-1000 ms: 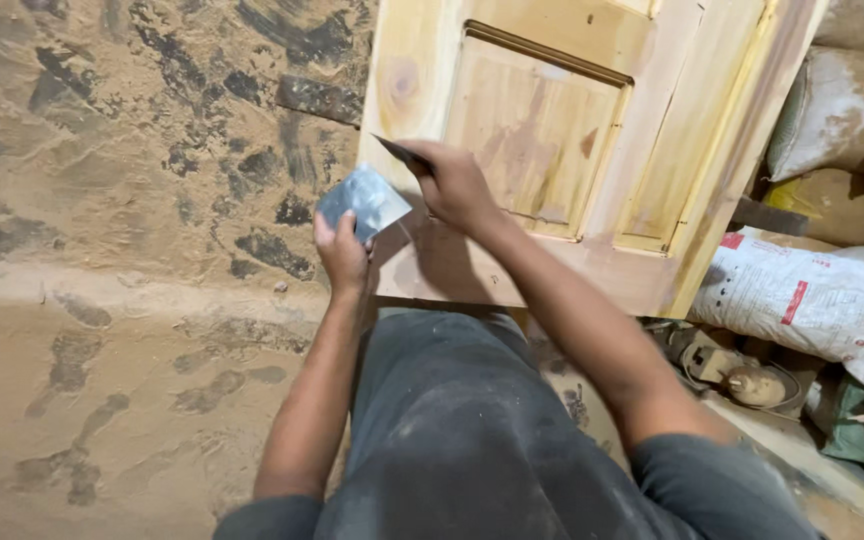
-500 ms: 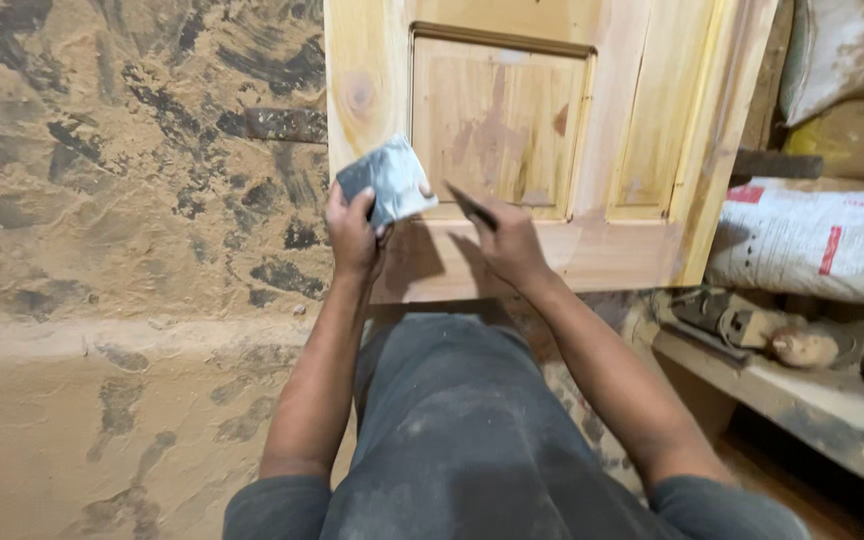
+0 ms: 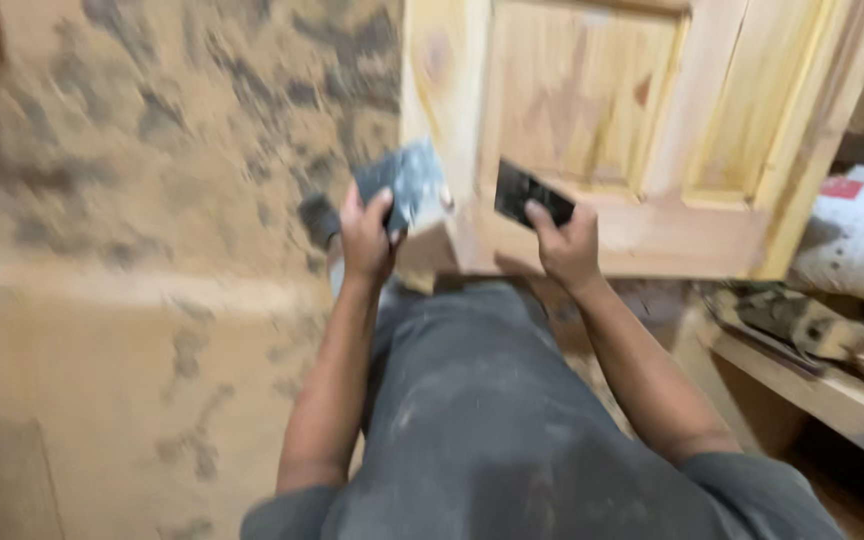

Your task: The person applies wood filler to the seams of a wooden door panel. They scoop filler from a can with a spreader, spread it along the gaps and edges of the panel, and wipe excess off the spreader as they work around the door.

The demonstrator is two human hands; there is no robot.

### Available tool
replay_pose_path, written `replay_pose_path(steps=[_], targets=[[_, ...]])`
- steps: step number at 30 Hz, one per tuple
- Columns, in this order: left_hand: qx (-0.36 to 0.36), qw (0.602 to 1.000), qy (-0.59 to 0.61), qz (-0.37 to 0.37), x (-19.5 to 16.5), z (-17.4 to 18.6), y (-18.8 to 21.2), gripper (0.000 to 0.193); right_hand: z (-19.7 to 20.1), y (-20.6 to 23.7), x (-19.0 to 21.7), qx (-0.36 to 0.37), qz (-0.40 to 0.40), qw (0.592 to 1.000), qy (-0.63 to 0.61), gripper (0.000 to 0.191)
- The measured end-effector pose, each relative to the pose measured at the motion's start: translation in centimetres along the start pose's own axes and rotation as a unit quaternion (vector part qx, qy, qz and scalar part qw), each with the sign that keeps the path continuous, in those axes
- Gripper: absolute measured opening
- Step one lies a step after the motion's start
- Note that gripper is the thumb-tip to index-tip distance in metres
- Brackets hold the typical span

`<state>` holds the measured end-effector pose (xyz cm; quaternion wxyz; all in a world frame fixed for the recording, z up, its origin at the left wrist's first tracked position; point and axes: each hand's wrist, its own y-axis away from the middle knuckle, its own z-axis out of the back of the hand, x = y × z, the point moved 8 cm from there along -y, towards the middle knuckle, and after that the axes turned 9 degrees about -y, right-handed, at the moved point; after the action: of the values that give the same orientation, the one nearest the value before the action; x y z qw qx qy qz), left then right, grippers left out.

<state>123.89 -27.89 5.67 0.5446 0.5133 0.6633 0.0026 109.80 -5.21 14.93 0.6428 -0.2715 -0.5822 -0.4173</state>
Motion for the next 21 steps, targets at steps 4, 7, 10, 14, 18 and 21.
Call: replay_pose_path(steps=[4, 7, 10, 14, 18, 21], targets=[[0.044, 0.997, -0.059, 0.003, -3.6, 3.9, -2.3, 0.021, -6.8, -3.4, 3.2, 0.035, 0.040, 0.995, 0.087, 0.021], [0.087, 0.985, -0.149, 0.028, -6.3, 7.9, -4.1, 0.026, -14.1, -5.7, 6.5, 0.130, 0.116, 0.976, 0.127, 0.037], [0.148, 0.970, -0.187, 0.036, -9.3, 11.0, -5.3, 0.028, -20.9, -6.4, 7.6, 0.231, 0.060, 0.949, 0.205, 0.043], [0.205, 0.960, -0.188, 0.036, -12.4, 11.9, -7.8, 0.027, -25.9, -7.1, 10.2, 0.259, 0.093, 0.922, 0.274, 0.039], [0.146, 0.962, -0.205, 0.107, -12.9, 12.1, -10.0, 0.022, -27.3, -7.3, 11.9, 0.255, 0.138, 0.908, 0.304, 0.036], [0.077, 0.981, -0.137, 0.112, -14.2, 11.8, -11.9, 0.022, -27.1, -8.1, 10.9, 0.271, 0.084, 0.912, 0.297, 0.044]])
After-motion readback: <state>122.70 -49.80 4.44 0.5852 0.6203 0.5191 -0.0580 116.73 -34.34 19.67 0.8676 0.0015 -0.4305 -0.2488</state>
